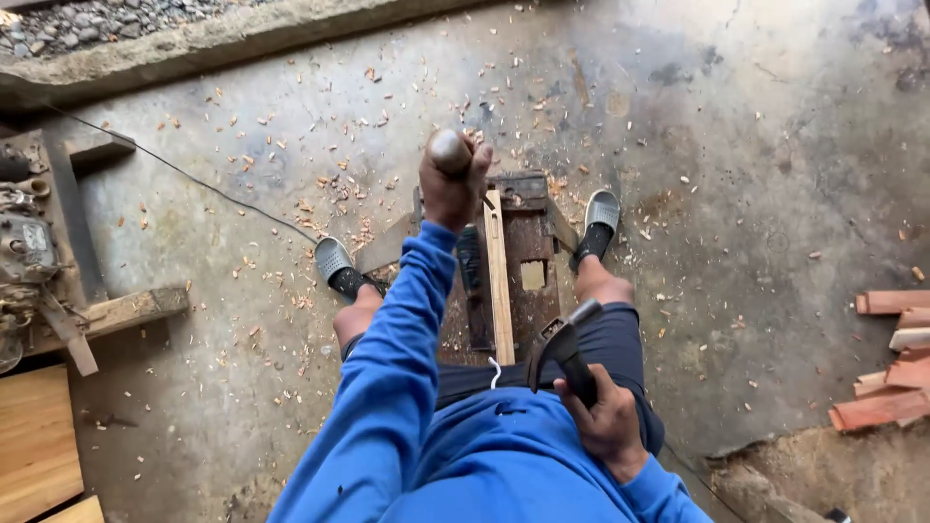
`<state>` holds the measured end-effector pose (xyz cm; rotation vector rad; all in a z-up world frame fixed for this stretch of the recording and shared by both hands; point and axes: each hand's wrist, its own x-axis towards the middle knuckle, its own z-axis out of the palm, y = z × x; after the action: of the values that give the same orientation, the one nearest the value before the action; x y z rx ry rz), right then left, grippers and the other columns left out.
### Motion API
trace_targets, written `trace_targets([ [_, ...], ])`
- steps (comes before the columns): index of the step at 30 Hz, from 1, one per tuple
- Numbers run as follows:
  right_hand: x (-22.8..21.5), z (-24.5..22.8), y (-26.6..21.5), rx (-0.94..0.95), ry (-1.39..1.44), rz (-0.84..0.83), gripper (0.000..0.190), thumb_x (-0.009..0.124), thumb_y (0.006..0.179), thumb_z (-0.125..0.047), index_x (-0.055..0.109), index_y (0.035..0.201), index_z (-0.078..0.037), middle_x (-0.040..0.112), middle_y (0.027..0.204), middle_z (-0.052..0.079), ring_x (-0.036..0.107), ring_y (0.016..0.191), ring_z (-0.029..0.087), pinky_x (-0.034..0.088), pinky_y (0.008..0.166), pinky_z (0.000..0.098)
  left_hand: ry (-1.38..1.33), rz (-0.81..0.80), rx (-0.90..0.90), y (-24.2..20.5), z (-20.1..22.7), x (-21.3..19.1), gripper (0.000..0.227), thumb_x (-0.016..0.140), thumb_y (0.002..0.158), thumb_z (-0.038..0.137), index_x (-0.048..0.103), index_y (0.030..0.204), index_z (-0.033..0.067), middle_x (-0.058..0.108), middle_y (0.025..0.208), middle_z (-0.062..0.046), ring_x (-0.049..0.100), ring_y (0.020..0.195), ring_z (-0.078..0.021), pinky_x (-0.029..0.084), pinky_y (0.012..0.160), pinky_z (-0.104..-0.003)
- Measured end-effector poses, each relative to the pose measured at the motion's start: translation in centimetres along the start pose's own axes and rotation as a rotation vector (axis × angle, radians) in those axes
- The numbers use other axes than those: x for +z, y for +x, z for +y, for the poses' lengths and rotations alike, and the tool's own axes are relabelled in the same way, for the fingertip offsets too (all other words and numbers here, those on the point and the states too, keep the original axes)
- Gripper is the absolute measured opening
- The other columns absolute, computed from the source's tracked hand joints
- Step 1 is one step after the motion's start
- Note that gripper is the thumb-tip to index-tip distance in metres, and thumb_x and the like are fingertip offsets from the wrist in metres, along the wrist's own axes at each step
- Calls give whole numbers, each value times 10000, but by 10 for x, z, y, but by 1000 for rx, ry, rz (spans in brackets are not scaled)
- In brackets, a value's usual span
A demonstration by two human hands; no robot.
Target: The person is using a chisel and hammer to shape and carve a piece of wood on a workbench.
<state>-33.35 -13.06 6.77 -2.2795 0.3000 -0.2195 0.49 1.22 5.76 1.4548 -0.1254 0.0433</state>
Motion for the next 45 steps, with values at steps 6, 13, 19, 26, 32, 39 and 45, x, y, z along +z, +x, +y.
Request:
trace_targets([
  [6,1,-10,3,51,64,3,269,772,869,-287,583,842,-98,518,515,122,588,452,327,433,446,416,56,-251,359,-52,22,2,179,825,879,137,648,869,114,705,773,-28,711,705,-130,611,642,-294],
  [13,0,1,4,142,78,12,262,727,898,-319,594,828,-104,554,465,22,611,397,137,461,415,311,292,-587,841,-85,5,6,248,840,795,229,674,950,129,691,890,-32,686,854,-240,526,798,-397],
  [19,6,15,13,288,134,29,290,698,936,-328,619,880,-55,582,497,17,578,428,94,446,421,278,346,-573,838,-86,-14,4,322,818,739,269,672,1001,153,667,932,-16,680,956,-241,506,830,-394],
  [26,9,5,33,287,181,42,292,662,971,-294,637,1001,-5,629,632,18,572,482,76,444,448,253,244,-560,780,-85,-15,-1,329,819,747,249,662,1021,158,668,954,-10,675,964,-231,515,846,-387],
  [32,6,9,34,284,207,48,287,680,975,-281,629,1016,-1,619,638,31,572,494,78,444,453,247,213,-588,741,-80,-16,2,355,831,703,266,661,992,151,658,924,-16,666,912,-248,522,815,-408],
  [39,-11,-13,32,217,561,161,322,739,976,-266,596,1055,11,605,750,65,588,563,128,481,486,254,165,-561,743,-74,-6,3,334,831,723,245,649,980,134,674,947,-19,672,915,-251,545,811,-398],
  [45,-17,-40,52,-192,789,243,465,795,959,-423,560,1178,-87,633,858,38,648,715,129,562,683,302,178,-490,647,-70,-2,5,267,831,763,236,675,950,126,672,875,-36,675,849,-250,534,746,-393],
])
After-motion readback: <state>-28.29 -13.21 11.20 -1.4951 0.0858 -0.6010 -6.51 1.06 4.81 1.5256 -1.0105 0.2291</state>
